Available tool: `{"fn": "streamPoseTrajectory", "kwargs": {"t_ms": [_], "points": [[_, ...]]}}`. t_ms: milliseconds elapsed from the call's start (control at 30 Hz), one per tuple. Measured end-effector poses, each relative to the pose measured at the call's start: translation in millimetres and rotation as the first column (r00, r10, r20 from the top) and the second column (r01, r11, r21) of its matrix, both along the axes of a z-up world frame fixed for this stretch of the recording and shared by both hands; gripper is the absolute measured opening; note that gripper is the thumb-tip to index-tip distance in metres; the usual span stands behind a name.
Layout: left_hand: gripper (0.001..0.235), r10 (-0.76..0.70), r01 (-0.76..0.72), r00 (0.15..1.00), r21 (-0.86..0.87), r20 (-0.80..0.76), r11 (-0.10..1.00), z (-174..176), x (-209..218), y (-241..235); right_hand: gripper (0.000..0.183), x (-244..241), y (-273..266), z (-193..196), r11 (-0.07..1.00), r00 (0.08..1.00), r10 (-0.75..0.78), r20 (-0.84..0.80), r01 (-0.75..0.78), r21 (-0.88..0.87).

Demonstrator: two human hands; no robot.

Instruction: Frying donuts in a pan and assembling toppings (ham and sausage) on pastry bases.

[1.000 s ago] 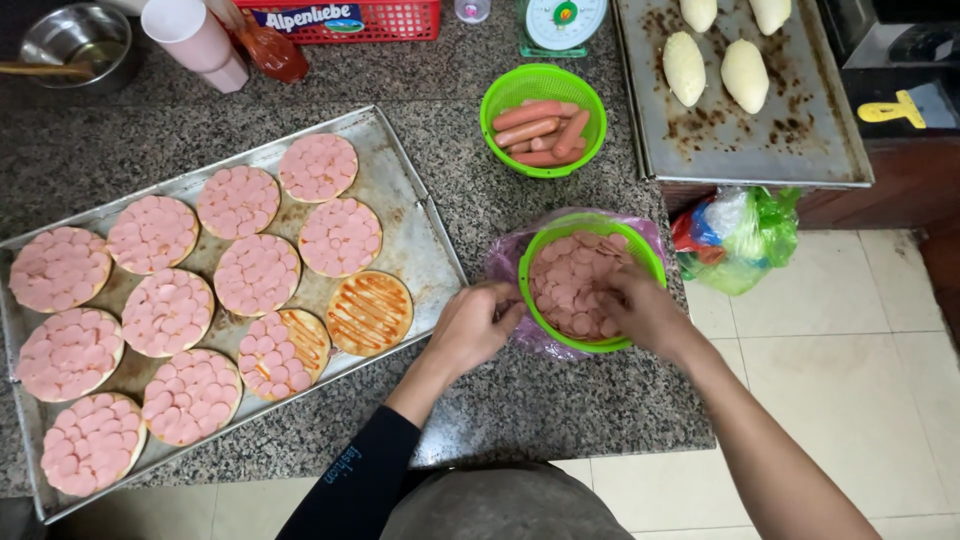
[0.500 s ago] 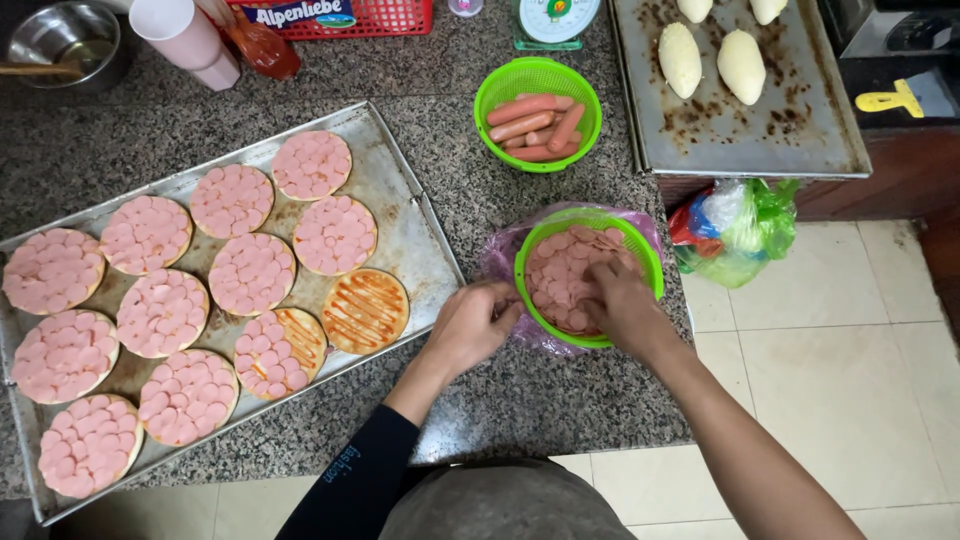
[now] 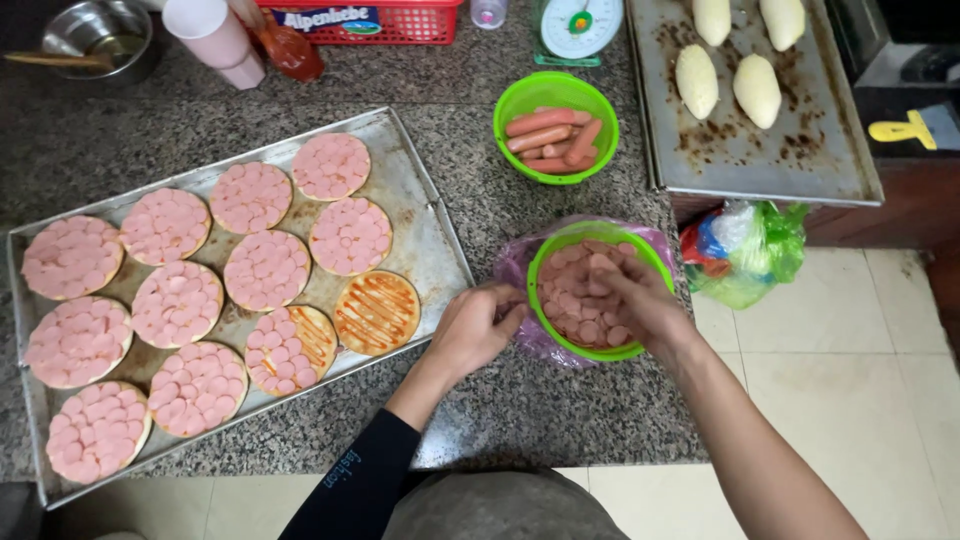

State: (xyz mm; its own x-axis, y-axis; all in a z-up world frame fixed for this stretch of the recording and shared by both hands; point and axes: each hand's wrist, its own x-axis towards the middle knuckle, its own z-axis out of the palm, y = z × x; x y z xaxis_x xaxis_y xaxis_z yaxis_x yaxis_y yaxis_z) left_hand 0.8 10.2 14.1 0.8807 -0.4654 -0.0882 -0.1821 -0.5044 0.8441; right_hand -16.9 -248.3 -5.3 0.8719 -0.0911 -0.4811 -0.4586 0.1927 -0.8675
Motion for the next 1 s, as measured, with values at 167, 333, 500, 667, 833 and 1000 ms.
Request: {"fn": "streamPoseTrajectory", "kwargs": {"t_ms": [167, 333, 500, 667, 833, 1000], "points": [[0.020, 0.132, -0.127, 0.990, -0.082, 0.052, 0.988, 10, 1, 20, 0.033, 20, 37, -16, 0.959, 0.992, 0.109, 0.068, -0.122, 0.254], [0.017, 0.302, -0.280, 0.947, -0.176, 0.111, 0.944, 16, 1, 54, 0.015, 43, 101, -24, 0.891, 0.984, 0.175, 0.030, -0.171, 0.421], [0.015, 0.346, -0.332, 0.900, -0.098, 0.265, 0.938, 11, -5, 96, 0.017, 58, 159, -37, 0.899, 0.952, 0.305, -0.009, -0.285, 0.333], [0.014, 0.418, -0.424, 0.864, -0.042, 0.279, 0.905, 6, -14, 135, 0.019, 65, 209, -43, 0.844, 0.913, 0.407, -0.020, -0.368, 0.391], [0.015, 0.531, -0.532, 0.833, -0.034, 0.155, 0.846, -1, -25, 166, 0.034, 67, 252, -28, 0.836, 0.848, 0.516, -0.118, -0.468, 0.286], [0.021, 0.596, -0.595, 0.797, -0.041, 0.102, 0.803, 1, -31, 193, 0.037, 72, 281, -45, 0.789, 0.797, 0.596, -0.100, -0.558, 0.255]]}}
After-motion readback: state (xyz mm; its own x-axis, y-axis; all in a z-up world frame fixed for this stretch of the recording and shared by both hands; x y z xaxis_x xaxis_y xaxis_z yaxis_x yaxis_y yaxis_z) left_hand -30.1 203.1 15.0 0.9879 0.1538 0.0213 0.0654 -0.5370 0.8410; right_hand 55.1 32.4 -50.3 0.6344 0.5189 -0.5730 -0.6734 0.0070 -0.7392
